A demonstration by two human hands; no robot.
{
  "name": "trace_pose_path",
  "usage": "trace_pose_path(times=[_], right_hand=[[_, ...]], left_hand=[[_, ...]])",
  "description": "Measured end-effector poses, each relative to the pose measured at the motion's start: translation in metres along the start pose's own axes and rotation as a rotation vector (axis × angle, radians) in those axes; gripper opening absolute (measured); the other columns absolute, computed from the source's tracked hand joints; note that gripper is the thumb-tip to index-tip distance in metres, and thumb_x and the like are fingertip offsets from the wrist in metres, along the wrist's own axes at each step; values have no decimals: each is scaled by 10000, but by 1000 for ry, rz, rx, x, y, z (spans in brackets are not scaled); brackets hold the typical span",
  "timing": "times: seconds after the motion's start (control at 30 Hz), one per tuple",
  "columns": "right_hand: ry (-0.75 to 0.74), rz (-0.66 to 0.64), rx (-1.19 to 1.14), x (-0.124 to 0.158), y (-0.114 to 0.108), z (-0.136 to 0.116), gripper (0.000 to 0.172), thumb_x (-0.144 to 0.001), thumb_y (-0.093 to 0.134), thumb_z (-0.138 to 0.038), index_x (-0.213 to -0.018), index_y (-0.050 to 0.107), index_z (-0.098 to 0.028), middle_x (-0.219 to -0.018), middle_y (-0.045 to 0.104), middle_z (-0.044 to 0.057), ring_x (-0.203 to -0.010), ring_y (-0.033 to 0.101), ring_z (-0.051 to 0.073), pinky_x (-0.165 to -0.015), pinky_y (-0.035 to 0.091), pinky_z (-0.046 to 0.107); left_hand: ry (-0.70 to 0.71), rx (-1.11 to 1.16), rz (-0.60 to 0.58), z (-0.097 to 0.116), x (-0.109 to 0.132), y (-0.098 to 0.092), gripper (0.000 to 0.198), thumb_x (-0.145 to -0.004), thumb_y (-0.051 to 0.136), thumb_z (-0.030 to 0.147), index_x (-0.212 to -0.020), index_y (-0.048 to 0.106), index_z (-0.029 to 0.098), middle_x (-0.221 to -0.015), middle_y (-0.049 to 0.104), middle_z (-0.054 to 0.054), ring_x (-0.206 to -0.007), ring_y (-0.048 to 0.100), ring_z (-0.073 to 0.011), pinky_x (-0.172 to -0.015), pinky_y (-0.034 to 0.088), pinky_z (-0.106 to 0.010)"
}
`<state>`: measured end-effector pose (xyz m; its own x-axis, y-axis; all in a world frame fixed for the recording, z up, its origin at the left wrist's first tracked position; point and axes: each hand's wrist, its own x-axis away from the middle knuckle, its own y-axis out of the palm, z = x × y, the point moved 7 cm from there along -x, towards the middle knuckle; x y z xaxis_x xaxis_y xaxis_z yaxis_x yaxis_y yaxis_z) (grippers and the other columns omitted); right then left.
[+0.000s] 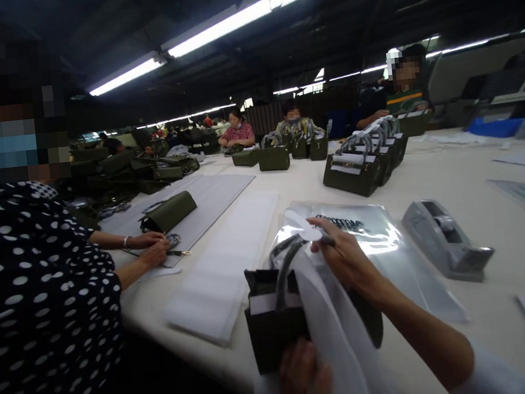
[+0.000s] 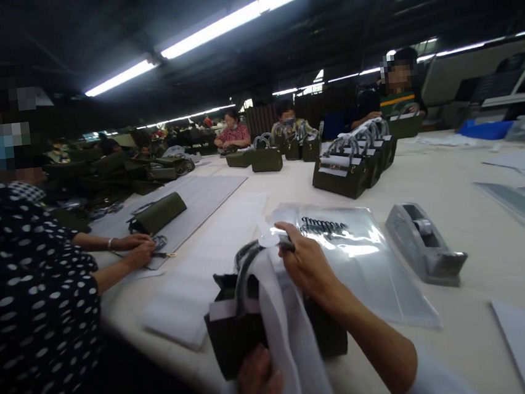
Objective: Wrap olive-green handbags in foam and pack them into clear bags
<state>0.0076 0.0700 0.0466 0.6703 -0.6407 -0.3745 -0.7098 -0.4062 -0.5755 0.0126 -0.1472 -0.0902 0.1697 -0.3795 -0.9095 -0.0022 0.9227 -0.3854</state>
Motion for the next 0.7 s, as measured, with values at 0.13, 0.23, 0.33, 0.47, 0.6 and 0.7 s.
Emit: trace_pose_path(times=[0.13,0.23,0.33,0.47,0.6,0.7], right_hand=[[-10,9,117,-15,6,6,343,-790,393,-210,-1114,507,-215,-708,615,16,-671,569,183,-686,403,277],[21,21,178,-22,8,7,292,-824,382,-237,-1080,522,-215,-721,623,23,-712,578,184,-705,392,268],[69,0,218,-31,6,8,245,-843,365,-250,-1004,545,-208,-730,629,30,-714,574,180,-680,382,256],[137,-39,240,-49,-20,21,214,-839,376,-257,-873,575,-185,-684,628,32,-702,567,175,-641,378,245],[273,-120,227,-43,-59,66,221,-821,430,-254,-740,607,-150,-581,597,29,-722,565,177,-677,396,255],[382,-187,164,-9,-72,110,226,-828,472,-254,-745,615,-99,-676,602,26,-681,554,131,-689,425,253]], left_hand=[[-54,-88,-115,-19,24,-9,208,-819,436,275,-950,584,210,-852,664,-93,-897,607,-254,-803,459,-428],[-46,-176,-288,-30,26,-7,264,-823,362,160,-878,615,210,-768,655,-72,-784,614,-227,-742,455,-404],[34,-143,-368,-36,6,-4,276,-820,361,113,-832,621,203,-716,641,-52,-684,594,-179,-688,445,-343],[181,-35,-388,-23,-44,-12,241,-817,398,94,-866,616,183,-749,639,-48,-720,578,-158,-730,405,-313],[351,95,-392,19,-92,-12,229,-829,391,157,-720,591,176,-1022,620,-86,-994,535,-230,-874,327,-398],[396,254,-487,49,-111,14,179,-820,493,222,-660,545,159,-1034,608,-78,-1018,522,-232,-869,342,-388]])
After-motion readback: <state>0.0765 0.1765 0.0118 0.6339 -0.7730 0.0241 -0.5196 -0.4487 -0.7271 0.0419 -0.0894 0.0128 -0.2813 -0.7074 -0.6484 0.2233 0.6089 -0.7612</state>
